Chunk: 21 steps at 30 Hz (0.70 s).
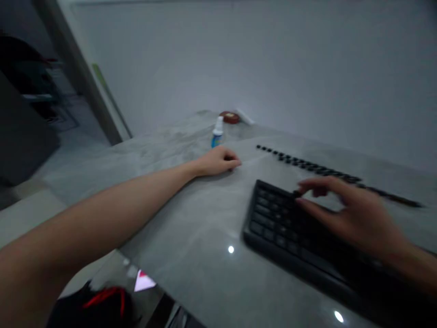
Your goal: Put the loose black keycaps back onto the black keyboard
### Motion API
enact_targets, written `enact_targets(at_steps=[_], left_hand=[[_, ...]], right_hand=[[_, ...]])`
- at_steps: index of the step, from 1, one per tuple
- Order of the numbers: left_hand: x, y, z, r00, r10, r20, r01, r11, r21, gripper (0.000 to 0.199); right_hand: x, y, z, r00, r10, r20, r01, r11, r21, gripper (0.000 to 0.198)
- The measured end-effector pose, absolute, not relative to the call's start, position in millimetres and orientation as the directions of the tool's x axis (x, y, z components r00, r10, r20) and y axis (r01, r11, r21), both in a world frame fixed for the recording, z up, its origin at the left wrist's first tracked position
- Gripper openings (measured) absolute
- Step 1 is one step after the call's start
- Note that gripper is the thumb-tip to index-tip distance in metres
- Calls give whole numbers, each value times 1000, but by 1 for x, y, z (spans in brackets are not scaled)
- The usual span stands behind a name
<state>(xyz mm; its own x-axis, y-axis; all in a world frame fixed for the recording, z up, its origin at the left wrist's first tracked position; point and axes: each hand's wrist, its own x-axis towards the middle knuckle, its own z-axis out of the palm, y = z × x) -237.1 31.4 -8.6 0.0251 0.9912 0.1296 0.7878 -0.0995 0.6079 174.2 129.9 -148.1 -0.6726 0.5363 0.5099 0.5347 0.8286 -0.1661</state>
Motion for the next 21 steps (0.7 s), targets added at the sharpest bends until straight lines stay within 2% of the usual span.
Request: enact_targets(at_steps=[2,3,5,9,11,14,18,21], left_hand=[[-236,42,-11,3,989,150,812,-90,577,32],[-234,49,-13,-55,988,142,830,-35,557,32],[-228,63,-15,-169,976,139,863,78,499,34],[-208,75,-18,-357,913,195,878,257,403,28],[-199,72,-17,-354,907,226,888,251,385,28],[-188,63,-11,-199,938,284,924,83,373,25],[-168,44,1,218,859,463,847,-402,347,20],[-148,32,4,433,804,408,712,-583,392,18]], right_hand=[[121,105,-64,-649,604,463,537,794,-285,23],[99,90,-34,-636,614,466,506,789,-348,25],[70,67,-1,-606,624,493,453,780,-431,22],[64,52,-4,-643,593,485,367,794,-485,24],[69,55,-12,-646,582,494,346,800,-490,26],[73,61,-14,-639,583,503,347,801,-488,28],[72,62,-9,-641,588,494,357,798,-486,30],[73,62,-9,-637,604,479,361,783,-507,32]])
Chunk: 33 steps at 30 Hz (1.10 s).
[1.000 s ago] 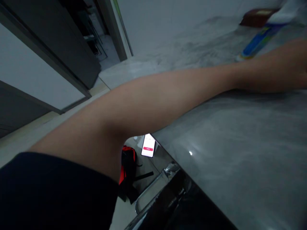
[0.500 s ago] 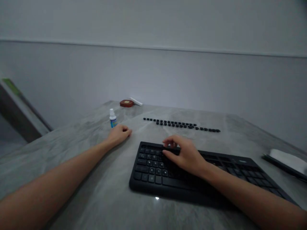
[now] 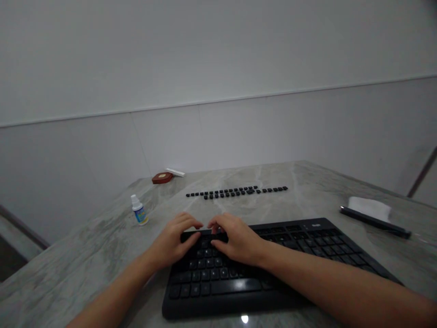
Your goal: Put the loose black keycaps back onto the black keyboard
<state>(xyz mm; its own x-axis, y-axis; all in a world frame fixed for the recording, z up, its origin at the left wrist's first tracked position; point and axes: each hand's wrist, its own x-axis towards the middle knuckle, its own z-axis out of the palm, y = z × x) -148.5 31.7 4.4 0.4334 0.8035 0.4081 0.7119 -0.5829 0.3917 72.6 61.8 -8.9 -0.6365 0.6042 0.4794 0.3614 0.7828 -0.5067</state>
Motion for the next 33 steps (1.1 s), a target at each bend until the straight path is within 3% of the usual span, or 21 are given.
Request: enact_targets(at_steps=[3,10,22,28,33], left_hand=[[-133,26,2,504,789,352,626,-614,481,20],[-127,26,-5,381,853,357,587,-521,620,19],[-130,25,-6,451,805,386,563,-592,577,28],[-132,26,-7,504,767,397,555,-640,531,28],[-134,26,-7,552,711,436,513,-701,495,33]], right_hand=[[73,63,-10,-633,608,478,349,776,-525,34],[74,63,-9,-645,586,490,318,789,-526,33],[75,65,-11,-656,586,476,301,781,-547,36],[75,68,-9,-654,608,449,354,771,-529,13],[75,70,-10,-699,530,480,286,823,-491,7]])
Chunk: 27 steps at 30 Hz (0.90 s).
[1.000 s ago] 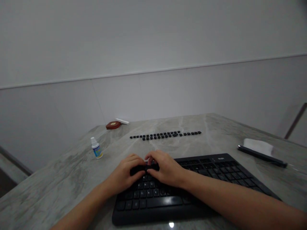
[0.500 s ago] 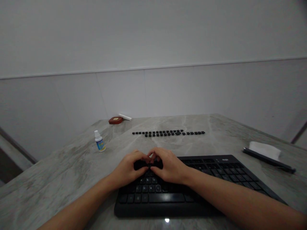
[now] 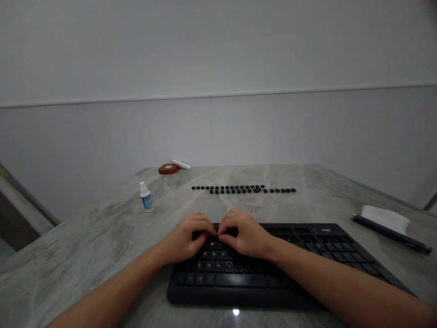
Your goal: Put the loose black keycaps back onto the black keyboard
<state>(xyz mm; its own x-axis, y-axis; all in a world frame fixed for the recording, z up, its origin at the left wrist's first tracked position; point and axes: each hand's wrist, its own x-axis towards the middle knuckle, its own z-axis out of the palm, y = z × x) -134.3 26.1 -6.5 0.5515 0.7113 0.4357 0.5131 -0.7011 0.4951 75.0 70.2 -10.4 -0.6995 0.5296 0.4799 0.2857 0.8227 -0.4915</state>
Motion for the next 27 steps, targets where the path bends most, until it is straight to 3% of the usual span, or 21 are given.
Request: enact_targets(at_steps=[7,14,21,27], left_hand=[[-135,28,-6,630,613,477,458,-789,410,36],[-135,27,-5,629,601,493,445,-798,406,35],[-136,27,-8,636,602,483,452,-798,398,34],[-136,26,-7,642,598,480,449,-801,397,33]], right_hand=[[76,73,-14,-727,445,523,213,870,-445,9],[77,70,-10,-723,446,527,211,870,-447,10],[77,70,-6,-605,622,497,348,768,-537,16],[74,73,-10,-641,644,419,375,738,-561,6]])
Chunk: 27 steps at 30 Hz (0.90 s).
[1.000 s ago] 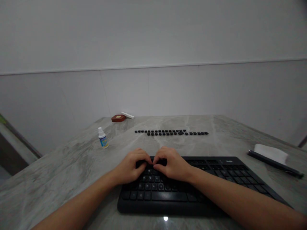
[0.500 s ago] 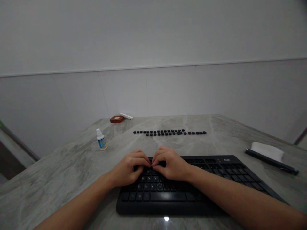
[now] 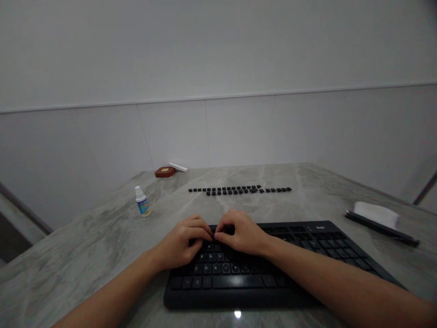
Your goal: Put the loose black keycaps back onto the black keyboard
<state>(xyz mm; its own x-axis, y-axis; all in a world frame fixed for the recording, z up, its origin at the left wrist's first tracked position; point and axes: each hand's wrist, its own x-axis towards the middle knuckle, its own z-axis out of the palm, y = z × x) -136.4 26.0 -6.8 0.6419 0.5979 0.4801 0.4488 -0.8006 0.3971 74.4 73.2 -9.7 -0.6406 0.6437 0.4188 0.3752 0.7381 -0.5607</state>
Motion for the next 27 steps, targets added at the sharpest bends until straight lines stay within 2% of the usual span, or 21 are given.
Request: enact_targets(at_steps=[6,11,16,27], left_hand=[[-135,26,-4,624,622,473,466,-782,413,30],[-129,22,-2,534,750,390,576,-661,481,19],[-120,20,-3,389,862,325,651,-507,565,17],[-122,25,-9,364,871,329,643,-491,588,18]], right_hand=[[73,73,-9,-644,669,371,411,712,-570,8],[73,74,-9,-631,700,335,429,674,-601,7],[73,74,-9,-619,719,317,439,651,-619,5],[72,74,-8,-624,710,326,425,659,-621,5]])
